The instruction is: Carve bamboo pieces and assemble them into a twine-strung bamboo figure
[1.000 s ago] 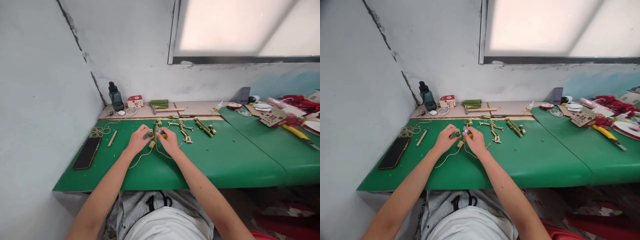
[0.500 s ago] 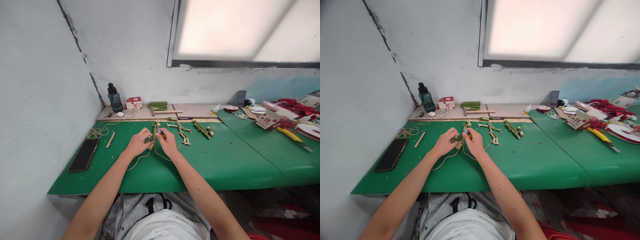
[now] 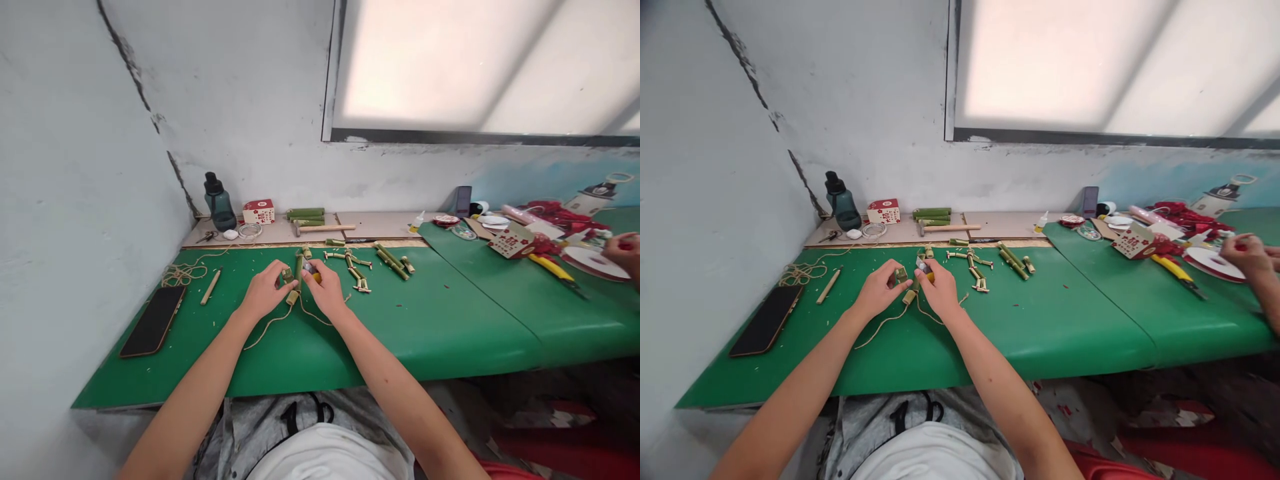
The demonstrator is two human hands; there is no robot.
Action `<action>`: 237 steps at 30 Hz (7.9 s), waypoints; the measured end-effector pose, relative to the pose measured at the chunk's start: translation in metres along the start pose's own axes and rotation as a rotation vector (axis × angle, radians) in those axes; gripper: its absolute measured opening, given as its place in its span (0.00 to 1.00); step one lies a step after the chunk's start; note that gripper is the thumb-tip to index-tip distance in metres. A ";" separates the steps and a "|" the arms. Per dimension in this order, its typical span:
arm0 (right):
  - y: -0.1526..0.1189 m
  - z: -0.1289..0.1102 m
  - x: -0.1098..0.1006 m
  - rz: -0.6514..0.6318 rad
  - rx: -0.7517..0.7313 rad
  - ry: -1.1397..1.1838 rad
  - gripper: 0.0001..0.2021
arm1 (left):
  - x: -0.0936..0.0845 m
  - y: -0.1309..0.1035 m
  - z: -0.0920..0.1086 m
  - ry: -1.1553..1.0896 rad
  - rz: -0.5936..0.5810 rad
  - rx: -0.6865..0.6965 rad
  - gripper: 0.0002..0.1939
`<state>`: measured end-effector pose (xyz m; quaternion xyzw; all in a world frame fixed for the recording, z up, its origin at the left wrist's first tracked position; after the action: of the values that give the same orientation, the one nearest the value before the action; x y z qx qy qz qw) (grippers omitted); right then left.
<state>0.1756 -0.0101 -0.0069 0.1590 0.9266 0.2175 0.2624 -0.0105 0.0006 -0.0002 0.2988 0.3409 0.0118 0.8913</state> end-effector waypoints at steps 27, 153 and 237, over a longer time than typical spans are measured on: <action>0.001 0.011 0.008 -0.051 0.003 -0.111 0.22 | 0.002 0.001 -0.001 0.106 -0.079 -0.065 0.13; -0.007 -0.013 -0.003 0.095 -0.253 0.250 0.12 | -0.068 0.004 -0.108 0.566 0.018 -0.432 0.17; -0.026 -0.013 0.035 -0.344 -0.372 -0.058 0.07 | -0.025 0.014 -0.001 -1.196 0.056 -0.518 0.31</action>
<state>0.1350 -0.0220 -0.0240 -0.0458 0.8761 0.3319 0.3468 -0.0283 0.0073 0.0219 0.0381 -0.2356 -0.0516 0.9697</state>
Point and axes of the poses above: each hand's wrist, its own y-axis towards the middle knuckle, its own x-axis out of the palm, z = x × y, the point moved 3 cm from there along y, towards the middle knuckle, and after that the axes turned 13 degrees about z, right-handed, at the moved point
